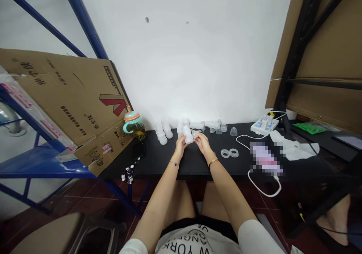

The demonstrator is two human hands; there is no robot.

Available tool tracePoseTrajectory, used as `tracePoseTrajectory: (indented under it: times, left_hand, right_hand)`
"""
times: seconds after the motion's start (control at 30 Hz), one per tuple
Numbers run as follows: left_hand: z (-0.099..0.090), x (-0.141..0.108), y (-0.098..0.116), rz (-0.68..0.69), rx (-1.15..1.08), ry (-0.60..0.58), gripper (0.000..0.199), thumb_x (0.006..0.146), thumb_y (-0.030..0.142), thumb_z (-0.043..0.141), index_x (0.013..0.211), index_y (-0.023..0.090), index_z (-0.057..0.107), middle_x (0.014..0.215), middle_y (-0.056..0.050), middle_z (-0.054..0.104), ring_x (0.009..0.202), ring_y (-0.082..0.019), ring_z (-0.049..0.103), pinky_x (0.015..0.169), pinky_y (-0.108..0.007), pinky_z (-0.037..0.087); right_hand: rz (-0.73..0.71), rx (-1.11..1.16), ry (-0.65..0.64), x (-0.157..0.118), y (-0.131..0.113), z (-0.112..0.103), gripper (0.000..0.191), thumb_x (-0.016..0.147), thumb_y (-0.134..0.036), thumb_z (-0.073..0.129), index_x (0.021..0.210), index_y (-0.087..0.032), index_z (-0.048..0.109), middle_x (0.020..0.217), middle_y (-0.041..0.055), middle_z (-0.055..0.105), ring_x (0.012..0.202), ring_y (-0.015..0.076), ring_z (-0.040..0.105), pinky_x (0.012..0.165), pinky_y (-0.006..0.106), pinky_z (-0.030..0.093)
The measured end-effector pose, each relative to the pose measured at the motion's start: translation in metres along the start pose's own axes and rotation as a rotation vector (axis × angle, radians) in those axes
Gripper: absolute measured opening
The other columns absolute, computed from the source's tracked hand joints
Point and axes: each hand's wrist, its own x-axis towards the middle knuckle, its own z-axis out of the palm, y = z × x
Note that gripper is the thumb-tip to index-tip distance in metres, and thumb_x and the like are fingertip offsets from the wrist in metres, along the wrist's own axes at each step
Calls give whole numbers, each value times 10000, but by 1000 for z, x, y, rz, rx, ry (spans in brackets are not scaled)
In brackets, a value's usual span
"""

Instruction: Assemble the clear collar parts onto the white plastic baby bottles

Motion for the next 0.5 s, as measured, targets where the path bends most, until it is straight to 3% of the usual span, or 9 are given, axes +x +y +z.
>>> tracePoseTrajectory:
  times: [0.5]
  left_hand:
    - [0,1,-1,-16,-20,13,512,666,471,804,1078,186,693,1001,-91,723,965,-243,676,809,-322,498]
  right_hand:
    - [13,18,77,1,-2,-4,167,819,-328,750,887,-208,657,750,13,724,528,120,610,513,236,556]
